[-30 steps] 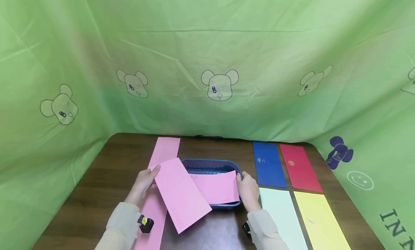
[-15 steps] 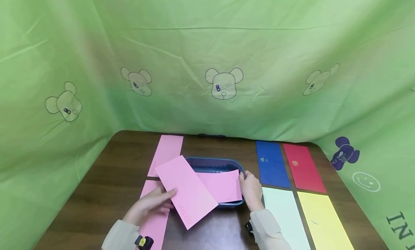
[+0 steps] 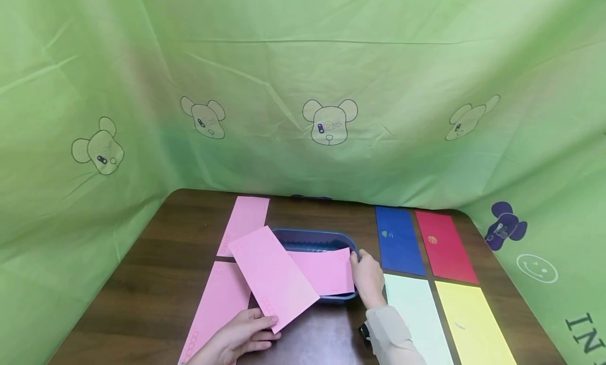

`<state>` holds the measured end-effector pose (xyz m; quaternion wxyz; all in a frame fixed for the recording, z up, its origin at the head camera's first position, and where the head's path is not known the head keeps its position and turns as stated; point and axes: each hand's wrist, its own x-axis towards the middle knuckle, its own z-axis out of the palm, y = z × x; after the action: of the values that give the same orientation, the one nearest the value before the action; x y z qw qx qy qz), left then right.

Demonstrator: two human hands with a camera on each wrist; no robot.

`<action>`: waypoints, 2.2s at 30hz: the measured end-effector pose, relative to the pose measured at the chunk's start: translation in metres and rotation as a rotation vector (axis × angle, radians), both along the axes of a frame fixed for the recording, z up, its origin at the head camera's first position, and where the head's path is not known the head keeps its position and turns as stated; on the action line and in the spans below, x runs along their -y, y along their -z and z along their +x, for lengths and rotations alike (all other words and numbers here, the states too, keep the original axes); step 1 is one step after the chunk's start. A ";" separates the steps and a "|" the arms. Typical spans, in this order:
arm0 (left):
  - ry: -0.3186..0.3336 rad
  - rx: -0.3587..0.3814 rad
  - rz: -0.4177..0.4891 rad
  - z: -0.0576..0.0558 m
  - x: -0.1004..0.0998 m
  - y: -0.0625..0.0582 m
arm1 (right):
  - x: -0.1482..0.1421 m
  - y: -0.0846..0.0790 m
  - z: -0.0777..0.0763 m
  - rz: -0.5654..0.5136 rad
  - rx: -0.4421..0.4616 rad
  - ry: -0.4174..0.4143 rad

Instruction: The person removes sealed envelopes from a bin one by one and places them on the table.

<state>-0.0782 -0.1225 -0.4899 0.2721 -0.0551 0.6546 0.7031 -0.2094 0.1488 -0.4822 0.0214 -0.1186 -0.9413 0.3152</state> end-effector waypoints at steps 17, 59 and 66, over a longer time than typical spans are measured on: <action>-0.547 -0.142 -0.149 -0.029 0.062 -0.018 | 0.001 -0.002 -0.002 -0.006 -0.012 -0.009; -0.666 -0.311 -0.949 -0.081 0.181 0.004 | 0.002 0.004 0.000 0.011 -0.052 0.002; -0.560 -0.272 -1.019 -0.088 0.176 0.004 | 0.001 0.003 0.000 0.011 -0.045 0.003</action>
<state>-0.1659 -0.2990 -0.4940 -0.0707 -0.2589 0.8990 0.3461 -0.2092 0.1475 -0.4855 0.0438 -0.1126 -0.9421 0.3128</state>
